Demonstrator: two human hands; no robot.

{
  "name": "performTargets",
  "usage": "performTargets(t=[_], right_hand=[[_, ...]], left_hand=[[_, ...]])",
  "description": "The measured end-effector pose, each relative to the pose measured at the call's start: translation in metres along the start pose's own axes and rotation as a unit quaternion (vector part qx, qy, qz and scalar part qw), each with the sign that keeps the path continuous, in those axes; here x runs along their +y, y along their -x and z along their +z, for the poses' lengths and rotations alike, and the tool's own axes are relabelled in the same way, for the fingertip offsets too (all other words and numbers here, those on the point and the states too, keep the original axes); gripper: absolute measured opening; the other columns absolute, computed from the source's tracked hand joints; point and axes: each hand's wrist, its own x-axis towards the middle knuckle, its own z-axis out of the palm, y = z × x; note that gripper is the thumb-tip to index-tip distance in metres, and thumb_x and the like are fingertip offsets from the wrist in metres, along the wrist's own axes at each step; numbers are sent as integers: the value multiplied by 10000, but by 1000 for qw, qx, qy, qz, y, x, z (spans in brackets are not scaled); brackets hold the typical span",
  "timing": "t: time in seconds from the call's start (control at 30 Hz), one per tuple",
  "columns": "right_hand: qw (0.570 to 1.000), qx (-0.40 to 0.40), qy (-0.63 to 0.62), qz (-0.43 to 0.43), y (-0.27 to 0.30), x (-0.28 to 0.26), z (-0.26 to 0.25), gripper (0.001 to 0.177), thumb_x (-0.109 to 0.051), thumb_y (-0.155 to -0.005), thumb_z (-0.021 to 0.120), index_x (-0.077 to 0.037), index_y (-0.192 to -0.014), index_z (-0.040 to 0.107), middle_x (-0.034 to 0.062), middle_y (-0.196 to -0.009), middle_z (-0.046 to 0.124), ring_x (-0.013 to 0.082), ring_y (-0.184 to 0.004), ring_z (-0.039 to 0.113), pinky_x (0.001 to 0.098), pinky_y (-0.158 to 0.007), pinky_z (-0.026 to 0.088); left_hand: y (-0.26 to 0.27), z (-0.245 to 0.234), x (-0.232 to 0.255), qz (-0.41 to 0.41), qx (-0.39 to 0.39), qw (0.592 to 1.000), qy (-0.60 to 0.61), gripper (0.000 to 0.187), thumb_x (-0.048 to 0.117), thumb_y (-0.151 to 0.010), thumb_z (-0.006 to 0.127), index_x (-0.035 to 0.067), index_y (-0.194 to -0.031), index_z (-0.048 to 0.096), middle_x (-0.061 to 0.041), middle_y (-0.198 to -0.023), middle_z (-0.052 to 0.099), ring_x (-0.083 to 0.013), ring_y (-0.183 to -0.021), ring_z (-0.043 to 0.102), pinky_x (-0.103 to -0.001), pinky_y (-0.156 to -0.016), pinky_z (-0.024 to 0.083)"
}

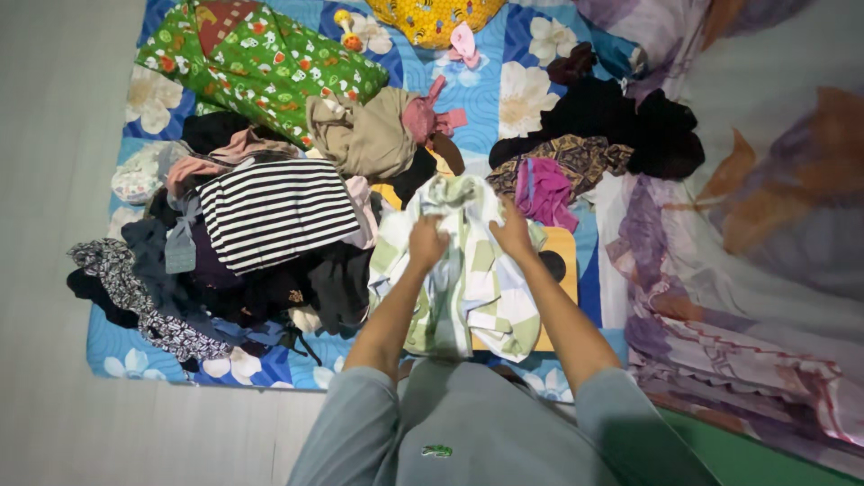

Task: The person folds a white and green checkered clothing item on top of a small tray on a bed, then carries it over to a metal closet shelving unit and places it inside.

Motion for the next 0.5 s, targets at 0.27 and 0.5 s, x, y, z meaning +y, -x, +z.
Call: performTargets(t=[0.27, 0.5], right_hand=[[977, -146, 66, 143, 41, 4, 29, 455, -120, -833, 705, -40, -1280, 665, 210, -1253, 677, 325, -1162, 689, 390, -975, 543], [943, -285, 170, 38, 79, 4, 39, 615, -135, -840, 704, -14, -1421, 547, 238, -1414, 584, 389, -1317, 546, 419, -1140, 417]], left_hand=[[48, 28, 13, -82, -205, 974, -58, 783, 402, -814, 785, 111, -1460, 453, -224, -1258, 599, -423, -1167, 574, -521, -970, 481], [57, 34, 26, -103, -240, 951, -163, 614, 319, -825, 762, 102, -1332, 493, -208, -1244, 607, -419, -1161, 607, -517, -940, 525]])
